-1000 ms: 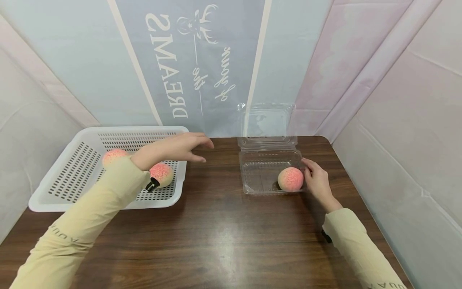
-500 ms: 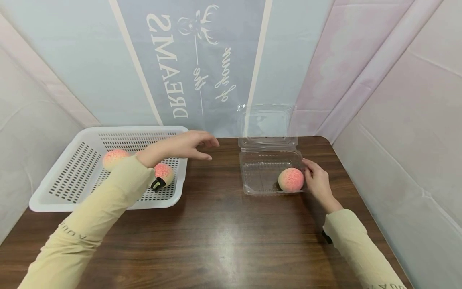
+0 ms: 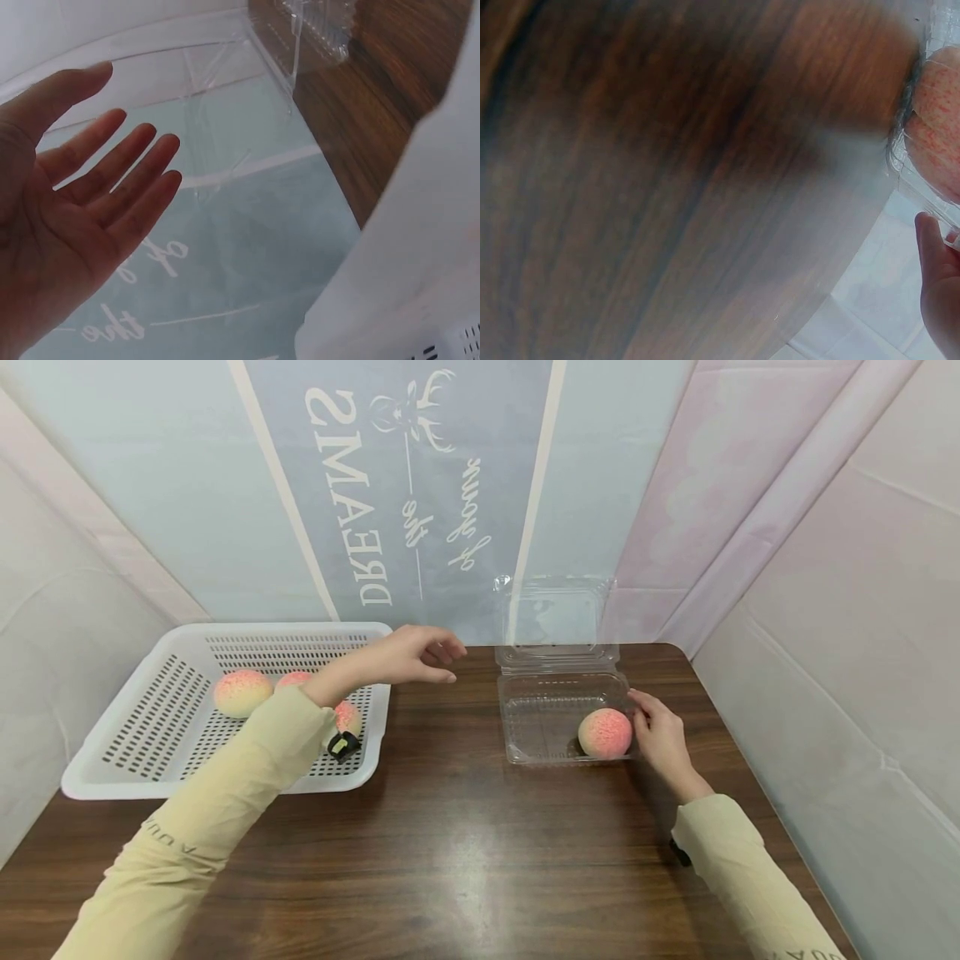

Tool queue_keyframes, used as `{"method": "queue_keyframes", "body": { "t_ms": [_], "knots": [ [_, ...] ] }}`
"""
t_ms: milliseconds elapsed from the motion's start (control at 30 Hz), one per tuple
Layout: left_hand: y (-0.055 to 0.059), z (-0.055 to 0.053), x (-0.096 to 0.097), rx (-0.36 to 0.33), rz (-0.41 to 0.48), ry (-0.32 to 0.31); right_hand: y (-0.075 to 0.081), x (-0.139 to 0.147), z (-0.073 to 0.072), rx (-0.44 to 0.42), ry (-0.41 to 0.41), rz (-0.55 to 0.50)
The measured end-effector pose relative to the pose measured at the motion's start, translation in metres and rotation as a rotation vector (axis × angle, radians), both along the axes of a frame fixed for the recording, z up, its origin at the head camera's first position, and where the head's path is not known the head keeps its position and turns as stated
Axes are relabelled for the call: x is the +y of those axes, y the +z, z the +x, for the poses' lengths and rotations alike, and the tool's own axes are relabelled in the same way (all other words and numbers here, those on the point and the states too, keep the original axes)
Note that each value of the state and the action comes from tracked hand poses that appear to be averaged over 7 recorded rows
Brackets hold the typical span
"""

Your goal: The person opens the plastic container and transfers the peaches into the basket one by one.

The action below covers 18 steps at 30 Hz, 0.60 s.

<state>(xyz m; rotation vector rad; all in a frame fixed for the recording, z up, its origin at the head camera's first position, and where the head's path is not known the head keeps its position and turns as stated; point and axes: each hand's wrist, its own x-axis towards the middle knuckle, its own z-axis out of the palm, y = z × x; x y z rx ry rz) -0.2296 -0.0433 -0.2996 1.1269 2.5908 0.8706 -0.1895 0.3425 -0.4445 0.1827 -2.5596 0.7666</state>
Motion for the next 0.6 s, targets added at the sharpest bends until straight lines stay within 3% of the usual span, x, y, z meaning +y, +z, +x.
{"method": "queue_keyframes", "body": {
  "t_ms": [600],
  "knots": [
    [-0.002, 0.000, 0.023, -0.002, 0.038, 0.115, 0.001, 0.001, 0.000, -0.004, 0.008, -0.003]
  ]
}}
